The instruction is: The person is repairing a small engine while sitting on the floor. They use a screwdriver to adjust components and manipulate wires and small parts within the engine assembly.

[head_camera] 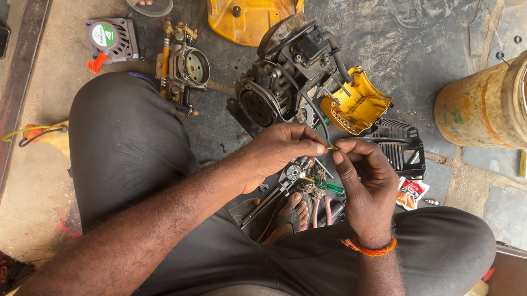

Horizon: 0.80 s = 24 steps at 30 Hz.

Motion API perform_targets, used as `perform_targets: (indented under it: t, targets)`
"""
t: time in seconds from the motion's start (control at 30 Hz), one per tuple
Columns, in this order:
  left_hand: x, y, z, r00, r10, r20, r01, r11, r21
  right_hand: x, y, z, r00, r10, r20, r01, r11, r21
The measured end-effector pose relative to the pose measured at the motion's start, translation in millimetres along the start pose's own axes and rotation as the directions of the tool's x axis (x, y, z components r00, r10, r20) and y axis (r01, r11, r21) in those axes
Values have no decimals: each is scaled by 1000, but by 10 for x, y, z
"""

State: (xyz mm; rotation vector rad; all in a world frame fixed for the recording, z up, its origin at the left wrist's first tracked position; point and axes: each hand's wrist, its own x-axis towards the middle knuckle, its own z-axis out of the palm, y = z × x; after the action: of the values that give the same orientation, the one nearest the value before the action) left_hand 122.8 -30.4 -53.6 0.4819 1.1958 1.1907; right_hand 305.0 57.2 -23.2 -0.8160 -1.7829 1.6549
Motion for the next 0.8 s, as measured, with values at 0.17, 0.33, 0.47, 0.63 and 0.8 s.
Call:
perform_targets:
  t: [0.17,0.33,0.47,0.63,0.8]
  targets:
    - [5,-8,-19,1000,17,-9,-17,1000,5,7,-1,12,1000,6,3,-6,1000,-4]
    - [-8,-8,-44,1000,7,12,-7,1000,2,-2,2,7,999,34,27,-35,999,16]
    - [-27,-31,-34,999,21,41,-21,1000,8,-3,8,-15,998,57,41,-58,998,30]
    - [-53,-23,-20,998,14,64,-14,1000,1,-2,-2,-52,996,63,70,-63,998,6]
    - [-60,52,-15,990,103,99,-102,995,-19,0,-25,-76,997,39,63,-42,997,59]
